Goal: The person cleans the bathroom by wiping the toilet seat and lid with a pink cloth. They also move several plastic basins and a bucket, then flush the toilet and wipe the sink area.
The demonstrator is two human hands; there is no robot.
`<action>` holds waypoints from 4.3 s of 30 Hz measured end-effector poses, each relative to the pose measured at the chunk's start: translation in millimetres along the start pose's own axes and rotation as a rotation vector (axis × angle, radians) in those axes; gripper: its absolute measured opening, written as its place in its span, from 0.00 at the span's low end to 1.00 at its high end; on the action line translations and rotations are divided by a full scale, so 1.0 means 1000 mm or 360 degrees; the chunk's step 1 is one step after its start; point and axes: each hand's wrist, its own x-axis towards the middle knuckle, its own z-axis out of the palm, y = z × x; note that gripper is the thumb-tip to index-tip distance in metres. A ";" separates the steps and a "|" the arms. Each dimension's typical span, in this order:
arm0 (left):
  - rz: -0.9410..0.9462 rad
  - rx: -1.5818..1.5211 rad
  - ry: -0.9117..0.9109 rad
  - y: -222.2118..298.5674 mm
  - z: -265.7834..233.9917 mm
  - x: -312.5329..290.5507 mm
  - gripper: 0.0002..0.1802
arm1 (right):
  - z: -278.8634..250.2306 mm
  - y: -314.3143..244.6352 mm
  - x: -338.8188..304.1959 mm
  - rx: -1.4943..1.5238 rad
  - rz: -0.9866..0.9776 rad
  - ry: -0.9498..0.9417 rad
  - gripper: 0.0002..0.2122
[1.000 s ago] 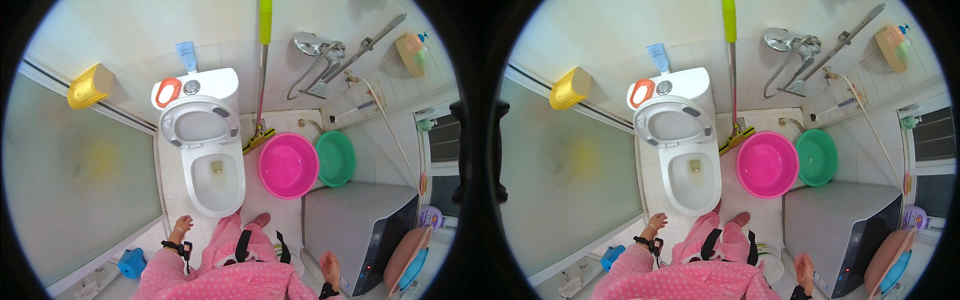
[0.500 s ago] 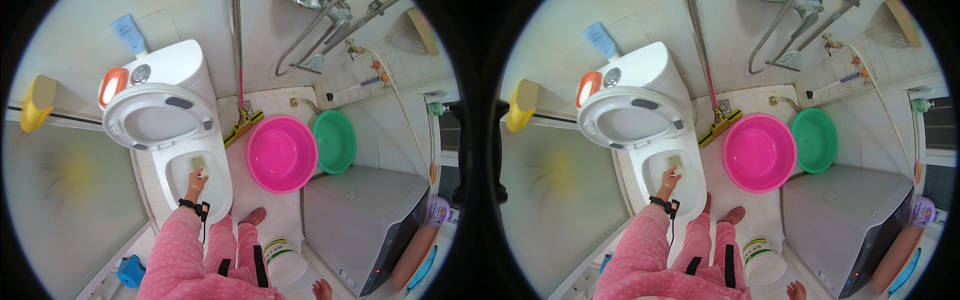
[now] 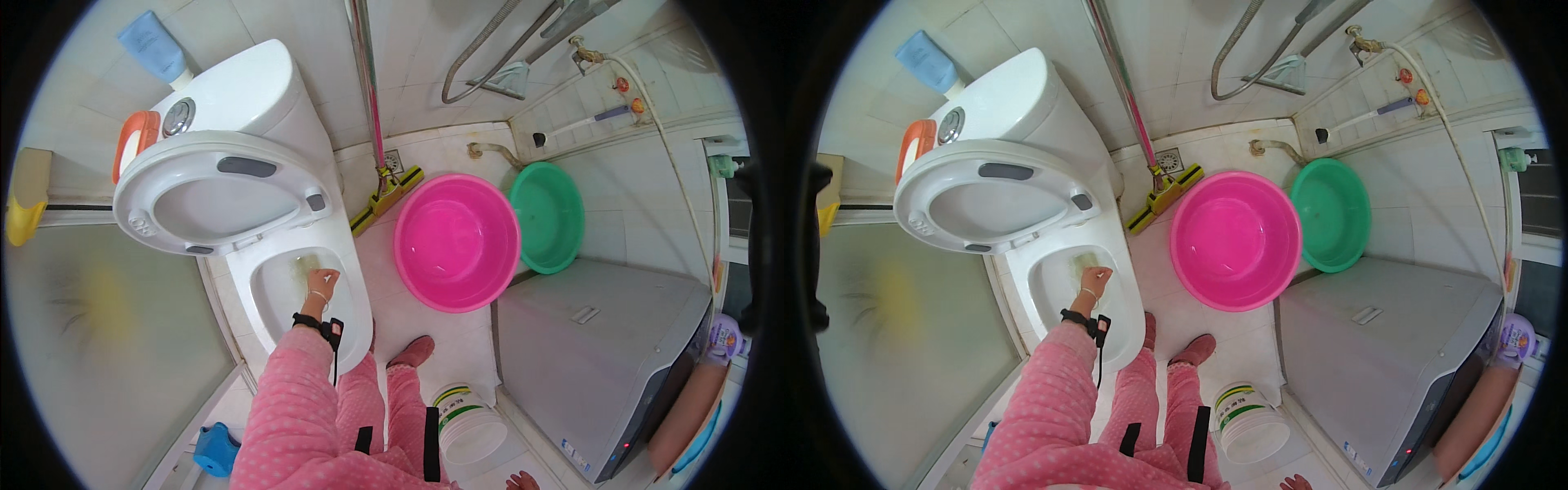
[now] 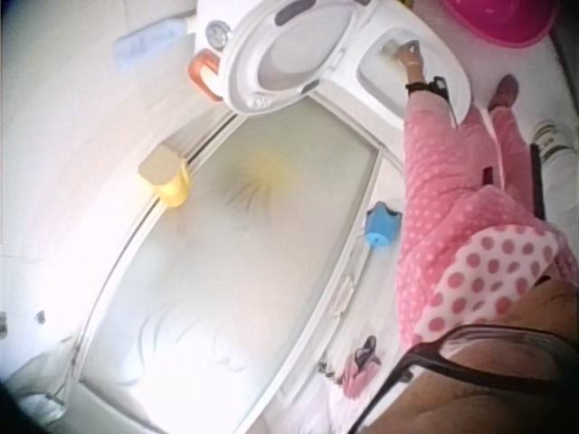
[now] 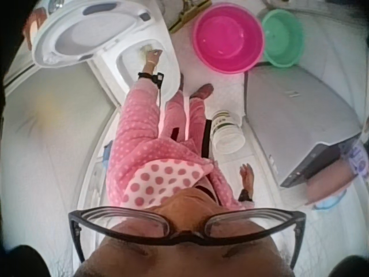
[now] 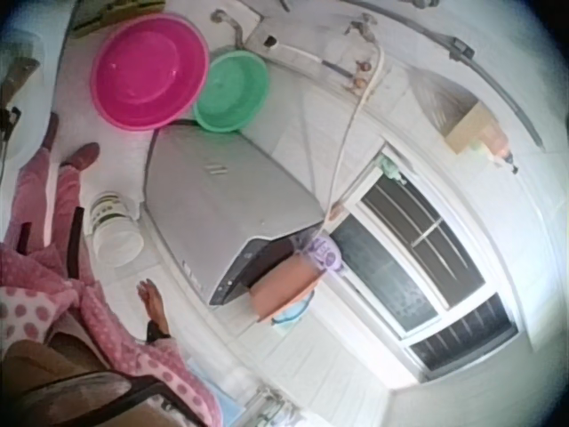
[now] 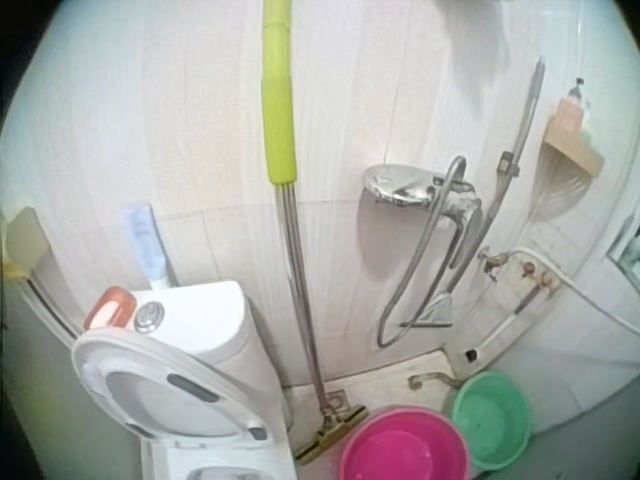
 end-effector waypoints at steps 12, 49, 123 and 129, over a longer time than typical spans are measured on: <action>-0.0549 0.0081 -0.0058 -0.040 -0.111 -0.159 0.13 | 0.031 -0.037 0.024 -0.0212 -0.0087 -0.0261 0.22; -0.0527 0.0226 0.0237 0.014 -0.142 -0.186 0.18 | 0.022 -0.033 0.051 -0.0334 -0.0124 -0.0281 0.17; 0.0333 0.0787 -0.0394 0.225 -0.558 0.199 0.37 | 0.014 0.060 -0.107 0.0270 -0.0048 0.0432 0.19; 0.0379 0.1083 -0.0129 0.251 -0.545 0.167 0.38 | 0.021 0.036 -0.107 0.0243 -0.0020 0.0422 0.19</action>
